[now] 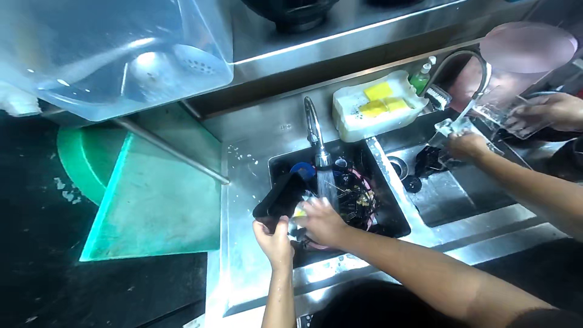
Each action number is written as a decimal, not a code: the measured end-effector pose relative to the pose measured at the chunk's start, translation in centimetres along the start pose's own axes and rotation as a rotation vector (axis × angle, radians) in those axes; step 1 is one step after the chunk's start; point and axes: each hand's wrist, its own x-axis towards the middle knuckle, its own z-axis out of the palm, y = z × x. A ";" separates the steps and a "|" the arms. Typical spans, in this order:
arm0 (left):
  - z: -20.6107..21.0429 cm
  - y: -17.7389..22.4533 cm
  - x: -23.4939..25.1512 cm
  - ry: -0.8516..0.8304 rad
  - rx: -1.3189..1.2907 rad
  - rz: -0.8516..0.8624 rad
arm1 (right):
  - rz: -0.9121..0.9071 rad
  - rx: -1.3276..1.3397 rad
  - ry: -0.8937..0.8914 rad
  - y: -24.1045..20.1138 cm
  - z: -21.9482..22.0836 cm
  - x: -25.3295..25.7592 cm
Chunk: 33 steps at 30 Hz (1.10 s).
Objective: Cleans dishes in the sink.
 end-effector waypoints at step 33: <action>0.8 0.8 -0.3 0.164 -0.092 -0.226 | -0.150 -0.361 0.065 1.2 -0.6 3.3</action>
